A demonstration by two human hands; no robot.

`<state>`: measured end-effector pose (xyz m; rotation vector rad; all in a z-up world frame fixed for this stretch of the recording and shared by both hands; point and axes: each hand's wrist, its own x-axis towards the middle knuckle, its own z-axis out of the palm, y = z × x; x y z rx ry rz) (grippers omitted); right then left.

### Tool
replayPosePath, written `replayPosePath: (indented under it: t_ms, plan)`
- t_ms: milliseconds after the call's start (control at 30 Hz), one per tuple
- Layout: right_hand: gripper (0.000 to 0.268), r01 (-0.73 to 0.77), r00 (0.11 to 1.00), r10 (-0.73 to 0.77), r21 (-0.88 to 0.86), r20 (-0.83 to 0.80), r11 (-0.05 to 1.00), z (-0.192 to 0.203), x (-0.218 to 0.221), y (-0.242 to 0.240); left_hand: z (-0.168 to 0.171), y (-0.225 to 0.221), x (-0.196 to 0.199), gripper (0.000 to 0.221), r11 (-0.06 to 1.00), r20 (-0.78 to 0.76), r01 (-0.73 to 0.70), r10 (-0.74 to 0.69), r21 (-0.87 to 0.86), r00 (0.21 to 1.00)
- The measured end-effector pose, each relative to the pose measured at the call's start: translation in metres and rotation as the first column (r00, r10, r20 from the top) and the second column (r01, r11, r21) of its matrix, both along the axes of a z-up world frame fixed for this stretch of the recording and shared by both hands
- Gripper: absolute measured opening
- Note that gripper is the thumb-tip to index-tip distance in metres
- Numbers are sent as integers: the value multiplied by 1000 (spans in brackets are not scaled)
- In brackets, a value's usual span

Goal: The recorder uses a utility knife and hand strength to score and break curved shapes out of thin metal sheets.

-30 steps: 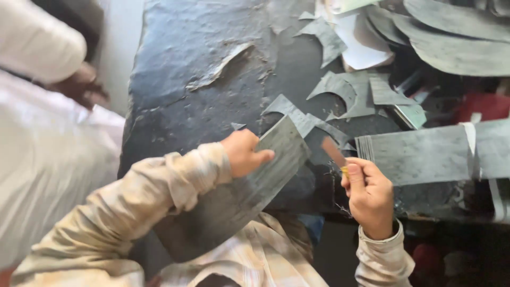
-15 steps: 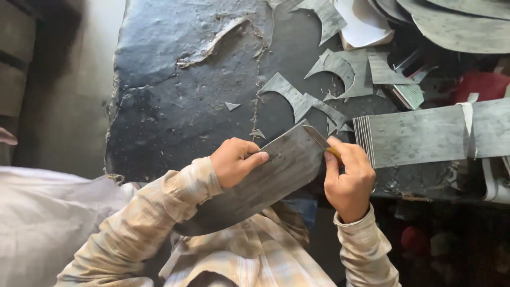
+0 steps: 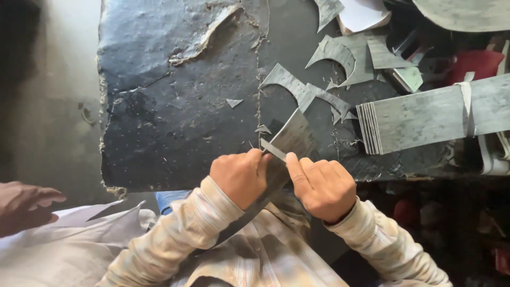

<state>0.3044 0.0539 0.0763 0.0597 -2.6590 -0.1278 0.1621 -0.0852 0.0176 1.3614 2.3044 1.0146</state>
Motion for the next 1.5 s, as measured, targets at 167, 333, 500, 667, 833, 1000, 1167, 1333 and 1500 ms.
replayPosePath:
  t_ms: [167,333,500,667,833,1000,1167,1333,1500]
  plan:
    - [37,-58,997,52,101,61,993,1,-5,5,7,-3,6,23,995,-32,5,-2,102,999]
    - [37,-98,993,85,177,79,979,1,-9,15,14,4,2,22,988,-98,-2,17,152,995]
    - [37,-115,988,90,202,126,973,9,-17,27,18,9,2,20,985,-86,87,-75,147,993]
    - [36,-149,981,118,203,155,968,12,-18,33,19,15,-2,17,978,-94,146,-134,147,987]
    - [33,-104,983,61,247,175,964,13,-21,36,20,21,-7,17,976,-106,171,-157,134,982]
    - [25,-107,969,40,270,245,957,14,-26,40,16,27,-12,16,971,-83,191,-181,140,980]
    - [22,-174,946,86,267,312,948,10,-33,49,6,32,-21,13,970,-25,208,-206,128,978]
    - [23,-137,913,32,231,408,963,6,-40,53,-1,40,-33,13,960,62,246,-255,134,965]
    - [20,-110,890,-13,242,456,964,5,-42,58,-9,49,-43,14,940,139,311,-330,141,934]
